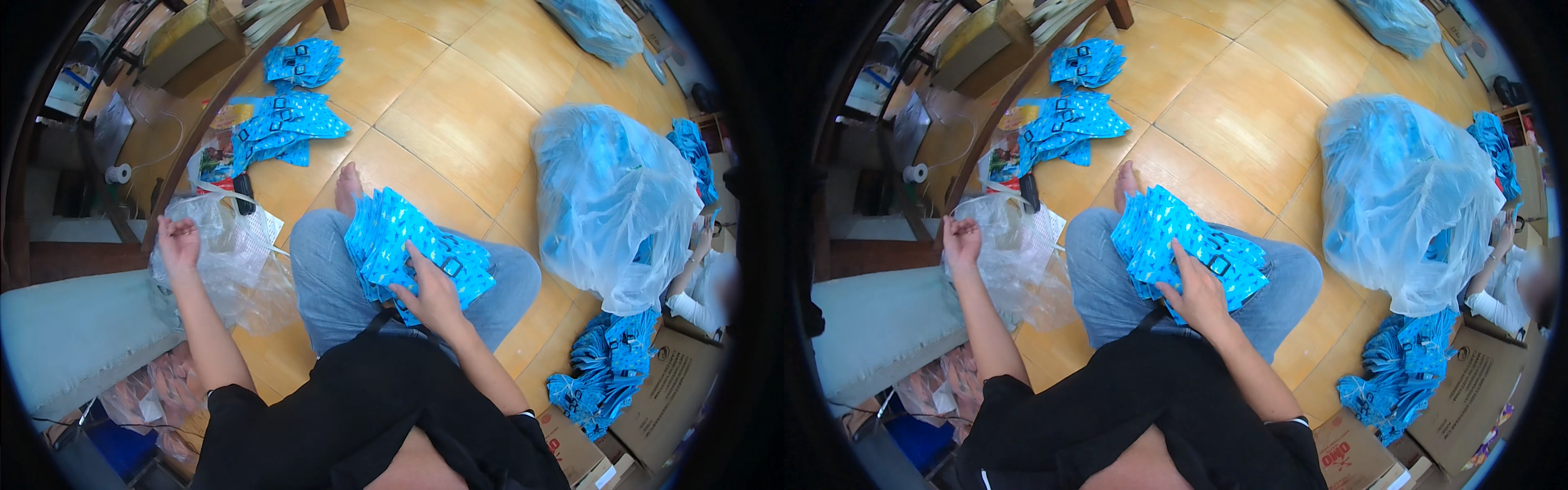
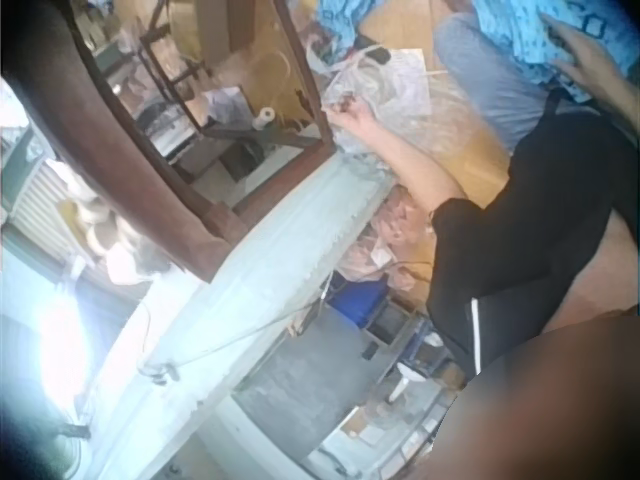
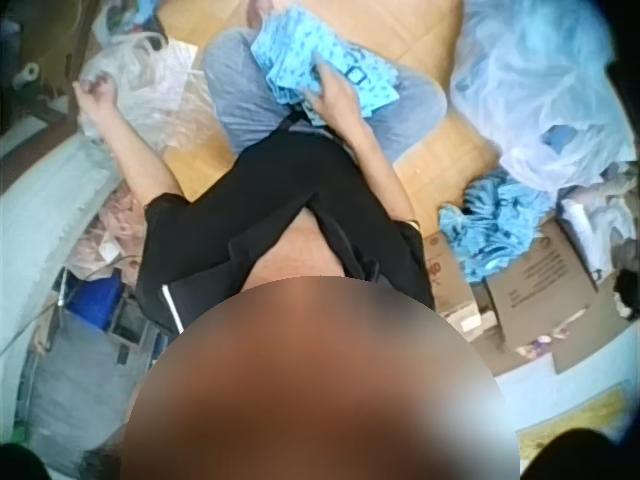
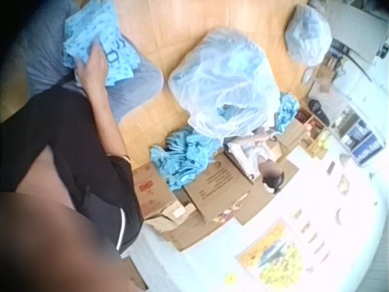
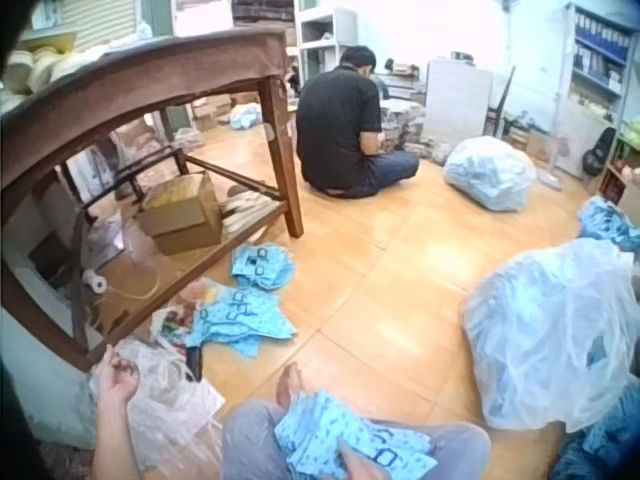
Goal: The person folds blue patterned fabric harnesses, stacks them, and ties bundles with a white string. The person also places tied bundles into a large plastic bag and continues folding more harnesses.
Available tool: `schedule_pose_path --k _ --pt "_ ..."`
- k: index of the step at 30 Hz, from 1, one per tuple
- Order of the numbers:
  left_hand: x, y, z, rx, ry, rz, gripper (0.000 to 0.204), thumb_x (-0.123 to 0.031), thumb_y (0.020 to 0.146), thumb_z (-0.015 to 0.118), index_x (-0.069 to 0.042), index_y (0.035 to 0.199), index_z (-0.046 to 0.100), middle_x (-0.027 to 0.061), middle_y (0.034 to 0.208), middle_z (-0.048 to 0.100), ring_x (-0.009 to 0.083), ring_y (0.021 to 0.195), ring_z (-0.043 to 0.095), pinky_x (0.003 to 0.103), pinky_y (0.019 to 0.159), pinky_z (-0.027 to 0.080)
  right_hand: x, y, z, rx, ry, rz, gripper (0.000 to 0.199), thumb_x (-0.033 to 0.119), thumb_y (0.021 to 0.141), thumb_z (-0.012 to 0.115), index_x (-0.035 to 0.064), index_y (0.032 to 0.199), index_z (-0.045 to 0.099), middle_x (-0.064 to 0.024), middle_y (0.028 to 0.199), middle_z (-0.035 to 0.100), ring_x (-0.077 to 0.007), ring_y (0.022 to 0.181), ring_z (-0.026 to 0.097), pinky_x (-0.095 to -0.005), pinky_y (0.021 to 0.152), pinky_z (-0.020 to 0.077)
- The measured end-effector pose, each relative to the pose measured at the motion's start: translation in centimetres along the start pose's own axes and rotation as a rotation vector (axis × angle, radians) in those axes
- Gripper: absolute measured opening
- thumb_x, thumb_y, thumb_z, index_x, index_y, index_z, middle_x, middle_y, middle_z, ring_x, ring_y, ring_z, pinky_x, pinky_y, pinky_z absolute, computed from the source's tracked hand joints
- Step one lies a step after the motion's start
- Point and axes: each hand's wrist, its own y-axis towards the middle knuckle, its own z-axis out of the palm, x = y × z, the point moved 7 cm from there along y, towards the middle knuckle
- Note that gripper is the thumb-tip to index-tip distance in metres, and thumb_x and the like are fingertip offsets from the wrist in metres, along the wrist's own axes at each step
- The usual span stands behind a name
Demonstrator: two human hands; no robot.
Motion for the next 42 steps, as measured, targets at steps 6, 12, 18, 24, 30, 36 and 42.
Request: schedule_pose_path --k 6,12,18,24,30,36,42 --pt "-1.1 6.9 -9.4 -0.316 0.085 0.094 0.025 -0.033 0.093 0.062 -0.011 0.084 0.054 0.001 0.077 0.054 0.0165 0.072 0.054 0.035 0.074 0.051 0.1 -0.1 0.0 0.0 -0.067 0.005 0.073 0.025 0.079 0.074 0.002 0.138 0.04 -0.0192 0.103 0.061 -0.0356 0.093 0.062 -0.0418 0.079 0.0509" --pt "9.0 4.3 -11.9 -0.163 0.742 -0.004 0.026 -0.03 0.094 0.06 -0.009 0.079 0.056 0.0018 0.065 0.054 0.0146 0.057 0.053 0.027 0.054 0.045 0.4 -0.1 0.1 -0.007 -0.058 0.001 0.073 0.024 0.078 0.075 0.0013 0.138 0.04 -0.019 0.1 0.061 -0.0353 0.092 0.061 -0.0417 0.078 0.0507" --pt "13.8 -0.1 -9.7 0.074 1.52 0.246 0.027 -0.027 0.094 0.058 -0.001 0.086 0.063 0.0081 0.069 0.062 0.0179 0.062 0.058 0.032 0.058 0.047 0.6 0.1 0.1 0.007 -0.009 0.002 0.07 0.02 0.078 0.076 -0.0039 0.135 0.043 -0.0203 0.105 0.062 -0.0337 0.094 0.063 -0.0401 0.078 0.0508" --pt "13.1 -7.7 0.0 0.13 1.402 0.479 0.03 -0.028 0.094 0.057 0.0 0.104 0.062 0.0146 0.105 0.062 0.0251 0.101 0.06 0.036 0.084 0.047 1.1 0.4 0.3 0.015 -0.028 0.017 0.067 0.019 0.079 0.075 -0.0047 0.134 0.045 -0.0204 0.1 0.063 -0.0332 0.088 0.063 -0.0395 0.075 0.0507" --pt "24.7 -20.6 10.6 0.713 1.013 0.095 0.068 -0.028 0.088 0.067 0.004 0.139 0.035 0.023 0.126 0.051 0.0301 0.12 0.051 0.036 0.101 0.04 0.4 0.5 -0.1 -0.016 0.003 0.017 0.047 0.013 0.091 0.059 -0.0034 0.133 0.046 -0.0227 0.105 0.062 -0.035 0.095 0.063 -0.0399 0.082 0.0497" --pt "27.2 -24.3 9.0 0.571 1.067 0.069 0.1 -0.028 0.074 0.081 0.006 0.142 0.017 0.026 0.132 0.047 0.0304 0.122 0.05 0.037 0.1 0.042 -1.0 0.5 -0.3 -0.067 0.125 0.034 0.04 0.005 0.094 0.048 -0.0027 0.133 0.047 -0.0239 0.105 0.062 -0.0368 0.097 0.062 -0.04 0.085 0.0481" --pt "29.0 -22.3 11.1 0.603 1.053 -0.01 0.08 -0.021 0.068 0.083 0.002 0.131 0.04 0.0186 0.115 0.062 0.0259 0.107 0.061 0.036 0.091 0.048 0.9 0.6 -1.3 0.018 0.031 0.004 0.043 0.005 0.091 0.053 -0.0028 0.132 0.047 -0.024 0.103 0.058 -0.0386 0.095 0.059 -0.0415 0.083 0.0472"
